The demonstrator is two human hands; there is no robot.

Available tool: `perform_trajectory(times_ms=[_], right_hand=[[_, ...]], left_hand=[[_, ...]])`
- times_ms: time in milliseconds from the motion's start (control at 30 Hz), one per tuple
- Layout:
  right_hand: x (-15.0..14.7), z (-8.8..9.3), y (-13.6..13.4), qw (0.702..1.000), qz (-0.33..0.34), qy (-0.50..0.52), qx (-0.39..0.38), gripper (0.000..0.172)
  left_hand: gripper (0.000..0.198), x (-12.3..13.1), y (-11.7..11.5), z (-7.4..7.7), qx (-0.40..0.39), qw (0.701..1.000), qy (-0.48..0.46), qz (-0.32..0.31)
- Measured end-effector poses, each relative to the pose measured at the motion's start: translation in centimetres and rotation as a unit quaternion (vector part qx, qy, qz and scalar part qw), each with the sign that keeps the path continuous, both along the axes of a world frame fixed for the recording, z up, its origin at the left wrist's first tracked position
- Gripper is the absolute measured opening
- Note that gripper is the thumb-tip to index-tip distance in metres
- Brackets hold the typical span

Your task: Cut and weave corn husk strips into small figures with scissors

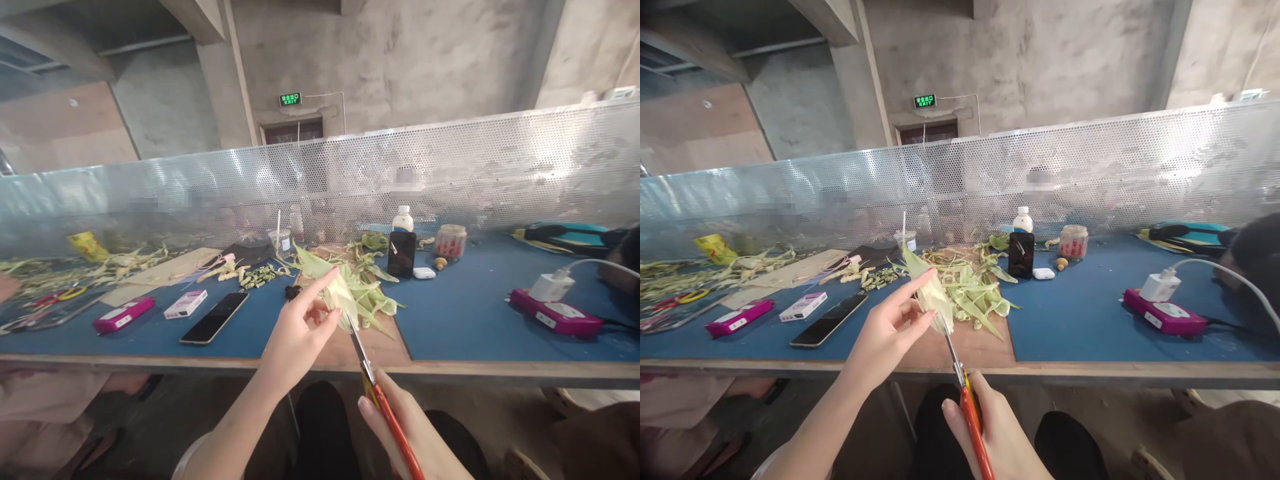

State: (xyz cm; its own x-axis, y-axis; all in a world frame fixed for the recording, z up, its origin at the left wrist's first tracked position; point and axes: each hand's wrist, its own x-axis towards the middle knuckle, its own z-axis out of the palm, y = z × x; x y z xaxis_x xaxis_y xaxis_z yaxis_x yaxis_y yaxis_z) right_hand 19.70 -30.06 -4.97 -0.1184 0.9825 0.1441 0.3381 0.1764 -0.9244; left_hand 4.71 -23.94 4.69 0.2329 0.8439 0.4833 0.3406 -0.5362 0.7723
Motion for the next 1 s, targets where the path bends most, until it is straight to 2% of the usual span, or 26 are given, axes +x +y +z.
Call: perform_trajectory(times_ms=[300,667,833,1000], right_hand=[[-0.4,-0.2,0.3,0.999,-0.015,0.011,0.04,0.04],[-0.2,-0.3,0.2,0.999,-0.005,-0.017,0.03,0.038],[0.0,-0.6,0.3,0.999,0.01,-0.03,0.024,0.035],[0.1,-1.9,0.1,0.995,-0.031,-0.081,0.042,0.034]], left_hand=[[0.053,-0.2,-0.3,-0.1,-0.002,1.0,0.005,0.001],[0.051,-0.4,-0.1,-0.1,-0.022,1.0,0.01,-0.01],[0.044,-0.2,0.5,-0.5,-0.027,0.999,-0.023,-0.04],[0.046,-0.2,2.2,-1.0,-0.043,0.989,-0.129,-0.058]])
